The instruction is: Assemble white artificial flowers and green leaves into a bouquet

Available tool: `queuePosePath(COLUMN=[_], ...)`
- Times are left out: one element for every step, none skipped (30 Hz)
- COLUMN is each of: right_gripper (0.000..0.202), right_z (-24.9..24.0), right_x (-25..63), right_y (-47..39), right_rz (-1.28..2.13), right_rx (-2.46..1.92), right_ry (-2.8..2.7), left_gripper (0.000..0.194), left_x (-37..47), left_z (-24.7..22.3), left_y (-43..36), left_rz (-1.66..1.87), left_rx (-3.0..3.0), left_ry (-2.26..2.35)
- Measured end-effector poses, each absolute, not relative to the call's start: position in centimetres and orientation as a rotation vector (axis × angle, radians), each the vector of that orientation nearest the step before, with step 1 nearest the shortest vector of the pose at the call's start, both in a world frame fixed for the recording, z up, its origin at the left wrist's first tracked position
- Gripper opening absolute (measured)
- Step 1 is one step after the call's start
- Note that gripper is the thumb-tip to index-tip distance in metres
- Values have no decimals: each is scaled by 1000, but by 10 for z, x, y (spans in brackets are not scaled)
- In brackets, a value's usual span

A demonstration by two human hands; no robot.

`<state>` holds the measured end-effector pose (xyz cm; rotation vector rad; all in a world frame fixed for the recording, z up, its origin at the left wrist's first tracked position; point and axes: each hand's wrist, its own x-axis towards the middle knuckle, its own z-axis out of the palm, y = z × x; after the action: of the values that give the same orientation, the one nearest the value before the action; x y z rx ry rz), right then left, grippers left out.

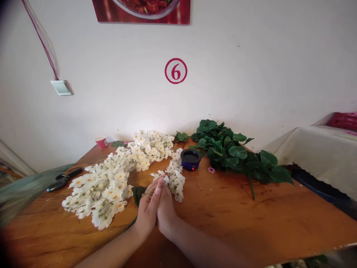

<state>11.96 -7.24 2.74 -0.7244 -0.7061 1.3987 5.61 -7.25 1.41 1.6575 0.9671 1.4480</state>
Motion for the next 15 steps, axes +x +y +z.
queuePosePath(right_gripper=[41,41,41,41,43,46,50,52,54,55,55,55,54,54,54], right_z=[28,29,28,27,25,23,20,18,17,16,16,17,18,19,19], right_x=[119,118,118,117,116,116,116,116,116,116,116,116,115,115,116], right_y=[-72,-72,-73,-73,-73,-73,-73,-73,-73,-73,-73,-72,-72,-72,-72], right_rz=[1436,1470,1499,1526,1549,1568,1584,1599,1605,1603,1593,1576,1553,1525,1497], right_rx=[-708,-713,-744,-790,-838,-882,-915,-928,-921,-905,-891,-878,-870,-871,-882], right_ry=[-690,-659,-615,-566,-523,-492,-479,-492,-526,-569,-611,-651,-686,-706,-710], left_gripper=[36,35,35,35,35,36,38,39,40,40,41,41,41,41,40], left_x=[55,54,53,52,51,50,49,48,47,46,46,46,46,46,46], left_z=[14,15,16,16,17,18,19,20,21,21,22,22,23,23,22], left_y=[-71,-69,-67,-65,-63,-61,-60,-60,-60,-60,-61,-62,-62,-63,-63], left_rz=[1445,1452,1459,1460,1455,1446,1434,1426,1427,1437,1450,1461,1467,1470,1469], left_rx=[1693,1717,1736,1750,1764,1781,1804,1830,1853,1869,1876,1873,1863,1853,1845], left_ry=[969,987,1015,1055,1104,1154,1196,1227,1245,1250,1243,1228,1207,1184,1159])
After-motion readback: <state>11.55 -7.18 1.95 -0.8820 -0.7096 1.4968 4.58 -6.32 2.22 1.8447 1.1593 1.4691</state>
